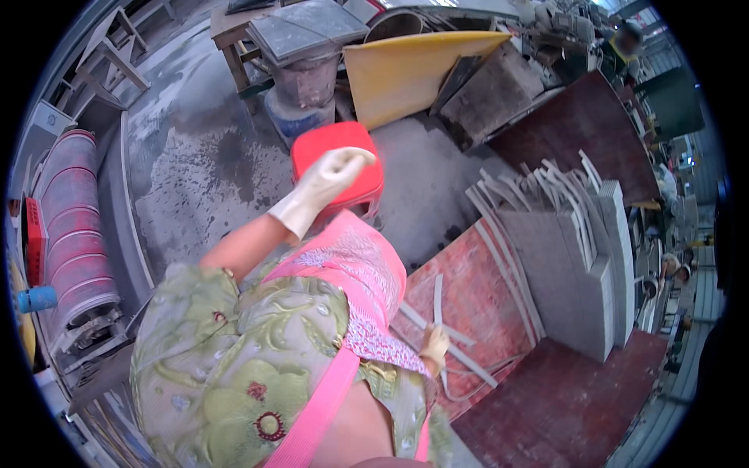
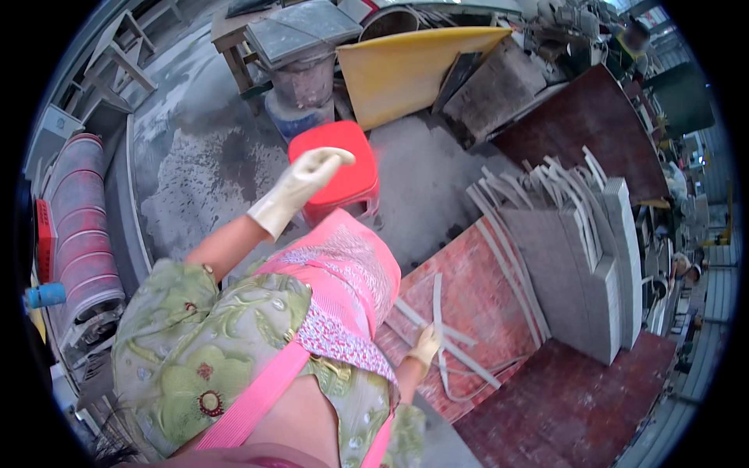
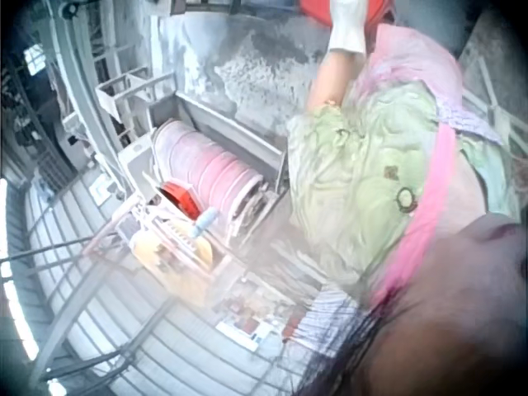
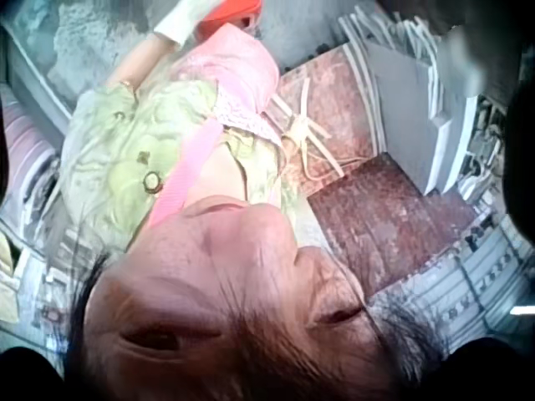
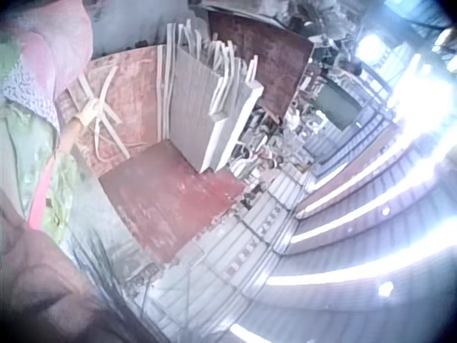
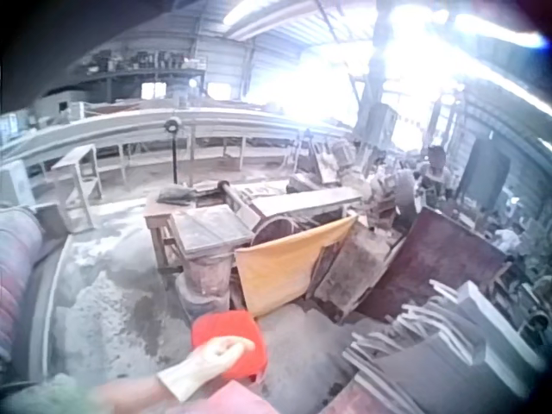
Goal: The person repeatedly picks up rectangular planks and presses them against a red rotating sanding drum to smooth the surfaces. After sanding, the person stacks the finished planks on a nearby table.
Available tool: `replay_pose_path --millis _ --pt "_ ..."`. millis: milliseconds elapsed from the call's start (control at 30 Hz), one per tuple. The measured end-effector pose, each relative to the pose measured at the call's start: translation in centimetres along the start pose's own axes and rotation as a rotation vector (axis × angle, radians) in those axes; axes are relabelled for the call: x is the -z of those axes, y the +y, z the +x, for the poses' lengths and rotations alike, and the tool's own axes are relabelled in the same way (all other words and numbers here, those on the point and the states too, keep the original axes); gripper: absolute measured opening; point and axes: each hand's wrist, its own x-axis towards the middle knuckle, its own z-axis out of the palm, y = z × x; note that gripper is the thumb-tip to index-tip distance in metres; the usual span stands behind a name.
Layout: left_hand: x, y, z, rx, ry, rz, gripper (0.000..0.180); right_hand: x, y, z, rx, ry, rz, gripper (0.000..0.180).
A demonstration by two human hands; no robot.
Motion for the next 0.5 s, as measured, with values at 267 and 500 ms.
replay_pose_path --millis 267,500 --pt "10.3 -7.3 22.0 0.031 0.180 0.466 0.039 -4.7 4.8 -1.7 -0.015 -0.274 0.261 0.024" --pt "22.5 -7.6 42.7 -0.039 0.666 0.995 0.035 14.0 7.9 26.2 -1.114 0.310 1.589 0.035"
